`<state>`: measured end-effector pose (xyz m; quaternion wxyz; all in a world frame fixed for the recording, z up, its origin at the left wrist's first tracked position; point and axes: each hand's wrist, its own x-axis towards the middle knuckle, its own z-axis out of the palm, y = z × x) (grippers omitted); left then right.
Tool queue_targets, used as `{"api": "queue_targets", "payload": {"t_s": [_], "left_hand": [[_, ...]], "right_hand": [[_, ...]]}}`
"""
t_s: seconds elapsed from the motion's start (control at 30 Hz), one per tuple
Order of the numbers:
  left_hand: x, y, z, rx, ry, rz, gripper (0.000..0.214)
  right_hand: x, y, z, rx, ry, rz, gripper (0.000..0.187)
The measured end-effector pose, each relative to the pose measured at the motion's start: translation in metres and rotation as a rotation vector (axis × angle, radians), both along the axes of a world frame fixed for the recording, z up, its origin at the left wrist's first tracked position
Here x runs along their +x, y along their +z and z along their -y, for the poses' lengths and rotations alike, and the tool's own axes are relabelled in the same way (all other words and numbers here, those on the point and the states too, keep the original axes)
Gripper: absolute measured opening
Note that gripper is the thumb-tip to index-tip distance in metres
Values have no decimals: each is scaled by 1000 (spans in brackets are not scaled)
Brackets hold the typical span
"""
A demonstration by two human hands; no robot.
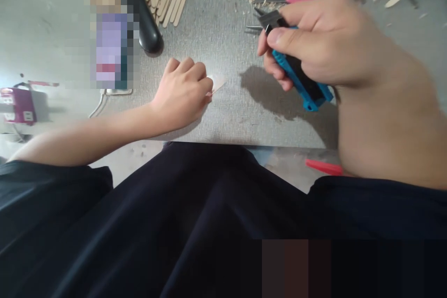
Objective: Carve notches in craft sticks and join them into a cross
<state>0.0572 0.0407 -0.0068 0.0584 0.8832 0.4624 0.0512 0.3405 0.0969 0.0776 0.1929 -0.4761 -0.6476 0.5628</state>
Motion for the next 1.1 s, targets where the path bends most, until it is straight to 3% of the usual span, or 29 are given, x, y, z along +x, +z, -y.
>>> {"api": "queue_targets", "payload": {"t_s": [0.17,0.3,0.4,0.5,0.67,0.87,1.0,1.1], "left_hand": [[14,12,24,-17,-6,58,21],[3,10,55,136,-30,32,31],[-7,12,67,166,-19,54,25],[-8,14,58,172,-20,68,27],[8,9,26,86,-237,98,31],[21,8,-10,-62,-340,79,25],[-4,20,-17,-19,-221,103,33],[-40,29,-1,148,-169,187,31]], "right_hand": [[11,3,2,154,-15,-75,34],[13,10,6,193,-43,-94,34],[12,10,9,238,-42,-82,31],[10,5,9,233,-17,-54,29],[4,-3,6,213,24,23,30],[5,-11,4,218,115,108,25],[6,-14,4,245,152,164,22],[6,-14,2,242,145,190,22]]}}
